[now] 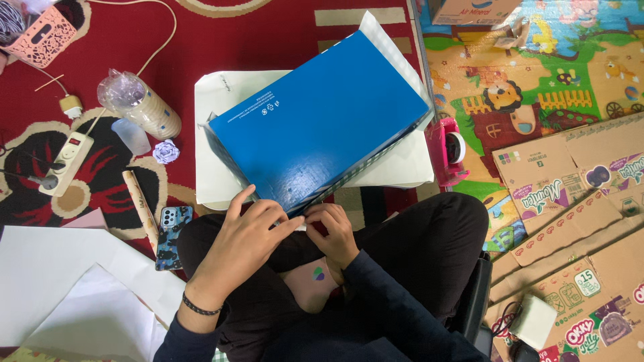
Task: The person wraps a blue shoe box with green checkered and patterned paper by folding the paper around the box and applying tape to the edges.
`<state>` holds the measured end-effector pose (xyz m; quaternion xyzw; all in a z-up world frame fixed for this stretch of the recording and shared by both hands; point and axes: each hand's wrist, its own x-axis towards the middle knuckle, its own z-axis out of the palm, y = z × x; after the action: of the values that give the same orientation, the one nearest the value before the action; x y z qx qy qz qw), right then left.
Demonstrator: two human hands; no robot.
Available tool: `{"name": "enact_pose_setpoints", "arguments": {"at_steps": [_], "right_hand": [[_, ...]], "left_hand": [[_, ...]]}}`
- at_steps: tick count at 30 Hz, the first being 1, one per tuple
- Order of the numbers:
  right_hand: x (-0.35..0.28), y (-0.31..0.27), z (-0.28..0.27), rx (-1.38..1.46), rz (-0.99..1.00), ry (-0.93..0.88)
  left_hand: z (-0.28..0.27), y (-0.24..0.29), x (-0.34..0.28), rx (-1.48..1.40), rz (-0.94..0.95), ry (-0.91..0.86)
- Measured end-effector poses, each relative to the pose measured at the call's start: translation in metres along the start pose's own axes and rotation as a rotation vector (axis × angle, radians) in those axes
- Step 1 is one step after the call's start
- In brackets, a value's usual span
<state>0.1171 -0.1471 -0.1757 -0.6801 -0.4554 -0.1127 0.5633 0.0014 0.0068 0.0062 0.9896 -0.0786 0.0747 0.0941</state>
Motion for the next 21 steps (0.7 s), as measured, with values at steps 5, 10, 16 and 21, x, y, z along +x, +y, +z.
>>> {"name": "enact_pose_setpoints", "arguments": {"at_steps": [5, 10, 16, 21], "right_hand": [[-0.005, -0.001, -0.003, -0.017, -0.007, -0.013], [0.005, -0.02, -0.009, -0.015, 0.004, -0.038], [-0.009, -0.034, -0.008, -0.003, 0.053, -0.075], [-0.021, -0.048, -0.006, 0.054, 0.032, -0.129]], "left_hand": [[0.002, -0.002, -0.001, 0.016, 0.003, 0.02], [0.006, -0.005, -0.002, -0.043, -0.011, 0.013], [-0.002, -0.005, -0.005, -0.044, 0.001, -0.044], [-0.012, -0.008, -0.019, 0.032, 0.075, -0.016]]}}
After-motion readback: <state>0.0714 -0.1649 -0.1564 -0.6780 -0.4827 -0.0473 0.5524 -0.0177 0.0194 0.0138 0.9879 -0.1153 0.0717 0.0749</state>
